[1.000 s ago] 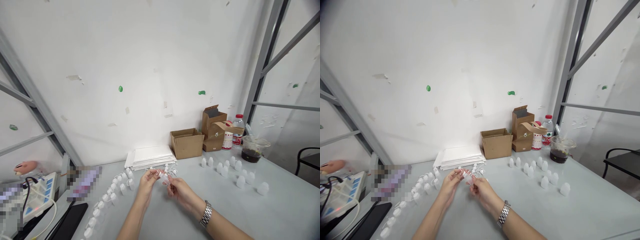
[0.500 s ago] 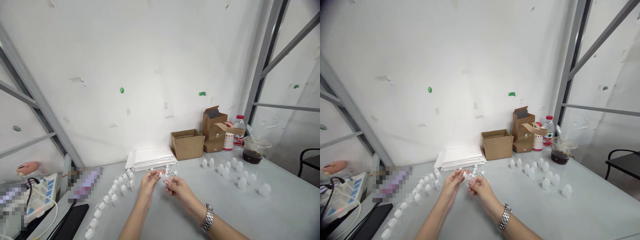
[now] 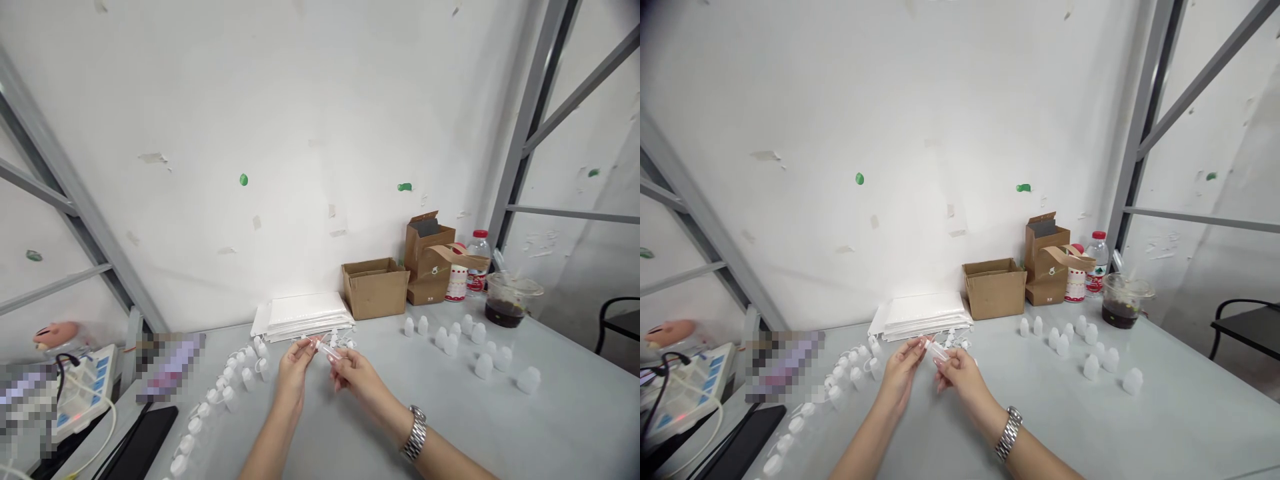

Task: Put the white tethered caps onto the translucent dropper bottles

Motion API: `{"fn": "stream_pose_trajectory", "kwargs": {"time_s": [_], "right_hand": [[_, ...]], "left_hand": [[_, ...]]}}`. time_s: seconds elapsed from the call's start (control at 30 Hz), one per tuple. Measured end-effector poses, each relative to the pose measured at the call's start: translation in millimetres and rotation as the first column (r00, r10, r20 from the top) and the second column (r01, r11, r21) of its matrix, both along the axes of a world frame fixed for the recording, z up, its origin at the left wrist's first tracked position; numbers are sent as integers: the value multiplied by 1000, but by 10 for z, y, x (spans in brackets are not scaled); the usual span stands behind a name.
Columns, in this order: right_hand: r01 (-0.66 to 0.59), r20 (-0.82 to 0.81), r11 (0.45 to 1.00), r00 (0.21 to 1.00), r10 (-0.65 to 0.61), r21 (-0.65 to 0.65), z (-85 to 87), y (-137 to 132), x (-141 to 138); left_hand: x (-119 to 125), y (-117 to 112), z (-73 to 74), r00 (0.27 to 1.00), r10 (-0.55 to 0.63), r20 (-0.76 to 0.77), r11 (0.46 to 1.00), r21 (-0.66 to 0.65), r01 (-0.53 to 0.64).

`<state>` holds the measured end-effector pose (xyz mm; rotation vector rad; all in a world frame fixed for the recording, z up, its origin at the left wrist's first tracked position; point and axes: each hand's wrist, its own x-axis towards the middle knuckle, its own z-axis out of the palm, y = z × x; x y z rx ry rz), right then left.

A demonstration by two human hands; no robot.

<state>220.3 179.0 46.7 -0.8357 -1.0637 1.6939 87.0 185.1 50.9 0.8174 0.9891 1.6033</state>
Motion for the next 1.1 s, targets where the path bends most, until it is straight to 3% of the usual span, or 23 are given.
{"fn": "stream_pose_trajectory", "kwargs": {"time_s": [0.07,0.23,0.3,0.47,0.67,0.77,0.9,1.0,1.1], "right_hand": [[7,6,1000,1000,-7,6,-32,17,-3],[-200,-72,962,979,189,-186,-32,5,24],[-217,-78,956,976,205,-200,-4,-10,33],[-103,-81,992,992,97,-68,69,2,58],[198,169,974,962,-215,114,24,120,68],[225,172,965,954,-247,135,-8,135,63],[69,-52,997,996,-70,-20,12,85,75],[-80,-204,995,977,66,-62,24,38,74],[-159,-206,984,968,139,-81,13,0,44]], "left_hand": [[-16,-1,11,999,-23,-45,1000,4,23],[-25,-42,113,989,-71,-130,997,14,73],[-26,-47,153,978,-94,-184,995,5,97],[-49,-19,155,891,-186,-414,982,-59,178],[-86,-52,146,788,37,-614,995,95,27],[-65,-93,178,815,72,-574,990,142,12],[-29,-90,173,950,50,-308,998,59,-34],[-8,-69,158,982,-96,-161,995,4,98],[6,-75,170,967,-195,-164,979,20,201]]}}
